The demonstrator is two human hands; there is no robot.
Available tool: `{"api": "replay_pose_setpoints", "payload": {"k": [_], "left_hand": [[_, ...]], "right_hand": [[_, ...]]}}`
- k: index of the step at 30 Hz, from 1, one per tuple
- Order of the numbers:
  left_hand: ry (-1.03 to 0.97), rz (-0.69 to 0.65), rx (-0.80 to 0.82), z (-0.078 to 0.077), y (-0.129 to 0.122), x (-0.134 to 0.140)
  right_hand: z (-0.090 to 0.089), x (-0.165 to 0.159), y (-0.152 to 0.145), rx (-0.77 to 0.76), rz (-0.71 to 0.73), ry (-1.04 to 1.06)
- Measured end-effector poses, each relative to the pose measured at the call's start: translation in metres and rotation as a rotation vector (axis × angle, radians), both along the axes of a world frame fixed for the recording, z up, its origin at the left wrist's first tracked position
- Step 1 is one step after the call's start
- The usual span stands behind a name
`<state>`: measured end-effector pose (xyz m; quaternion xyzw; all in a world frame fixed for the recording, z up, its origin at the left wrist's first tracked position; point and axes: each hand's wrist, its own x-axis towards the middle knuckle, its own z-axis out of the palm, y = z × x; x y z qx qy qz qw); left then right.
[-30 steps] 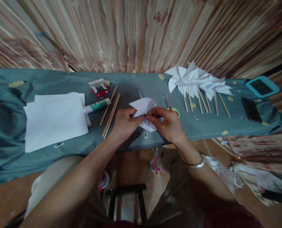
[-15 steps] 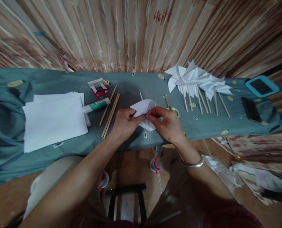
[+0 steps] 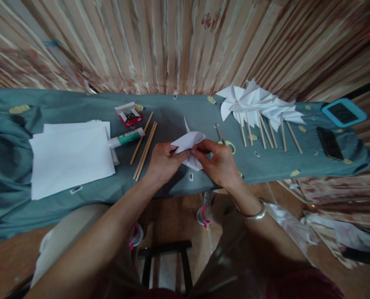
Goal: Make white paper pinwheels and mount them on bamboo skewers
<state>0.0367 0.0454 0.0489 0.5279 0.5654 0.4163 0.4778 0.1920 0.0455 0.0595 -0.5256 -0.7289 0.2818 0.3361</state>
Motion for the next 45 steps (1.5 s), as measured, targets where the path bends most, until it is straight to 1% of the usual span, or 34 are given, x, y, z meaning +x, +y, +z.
{"api": "replay_pose_setpoints", "payload": {"k": [4,6,13,20,28,35,40,45], "left_hand": [[-0.032,-0.005,0.045,-0.013,0.003,-0.001],[-0.069,-0.007,0.057,-0.015,0.004,-0.001],[-0.072,-0.006,0.010,-0.007,0.002,-0.002],[-0.103,0.019,0.021,-0.009,0.003,-0.002],[-0.118,0.040,-0.025,-0.004,0.002,-0.002],[-0.099,0.064,-0.046,-0.004,0.002,-0.001],[-0.121,0.078,-0.018,-0.005,0.002,-0.001],[-0.127,0.089,-0.020,-0.005,0.002,-0.001]], "right_hand": [[0.001,-0.002,-0.001,0.034,-0.027,-0.051],[0.001,-0.003,0.000,0.045,-0.034,-0.071],[0.000,-0.003,0.000,0.065,-0.034,-0.077],[-0.002,-0.003,0.001,0.072,-0.035,-0.092],[-0.001,-0.005,-0.001,0.077,-0.062,-0.102],[-0.001,-0.008,-0.003,0.061,-0.099,-0.089],[0.000,-0.009,-0.003,0.062,-0.134,-0.071],[0.000,-0.007,-0.001,0.053,-0.132,-0.051]]}}
